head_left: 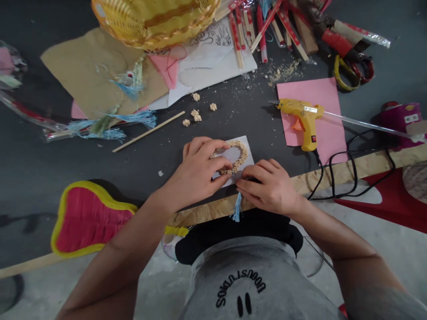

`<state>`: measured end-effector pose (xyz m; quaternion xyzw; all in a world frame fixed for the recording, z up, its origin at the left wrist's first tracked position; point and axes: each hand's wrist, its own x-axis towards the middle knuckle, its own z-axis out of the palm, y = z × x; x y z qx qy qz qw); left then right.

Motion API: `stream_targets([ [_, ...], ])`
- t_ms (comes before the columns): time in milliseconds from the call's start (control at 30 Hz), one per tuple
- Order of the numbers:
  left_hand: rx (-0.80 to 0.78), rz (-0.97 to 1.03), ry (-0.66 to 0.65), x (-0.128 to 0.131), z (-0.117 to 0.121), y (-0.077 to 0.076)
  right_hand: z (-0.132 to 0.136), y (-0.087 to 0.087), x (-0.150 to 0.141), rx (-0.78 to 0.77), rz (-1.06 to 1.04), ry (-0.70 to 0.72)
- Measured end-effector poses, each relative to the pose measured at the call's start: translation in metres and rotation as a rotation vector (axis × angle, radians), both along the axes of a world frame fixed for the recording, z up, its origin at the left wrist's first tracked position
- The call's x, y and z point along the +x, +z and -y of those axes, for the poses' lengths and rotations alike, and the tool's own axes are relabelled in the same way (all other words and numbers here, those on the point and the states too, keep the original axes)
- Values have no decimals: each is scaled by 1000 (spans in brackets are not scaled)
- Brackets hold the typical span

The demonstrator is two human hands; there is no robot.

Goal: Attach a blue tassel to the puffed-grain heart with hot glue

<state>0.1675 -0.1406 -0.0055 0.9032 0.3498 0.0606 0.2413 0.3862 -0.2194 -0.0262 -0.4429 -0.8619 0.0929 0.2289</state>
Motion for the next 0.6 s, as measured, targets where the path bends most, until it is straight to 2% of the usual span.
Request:
stream_targets([
  [400,40,-16,-17,-3,-2,0,0,-1,4,-47,-139,-5],
  [600,124,-2,-16,-9,1,8,2,-5,4,-35,-166,-45],
])
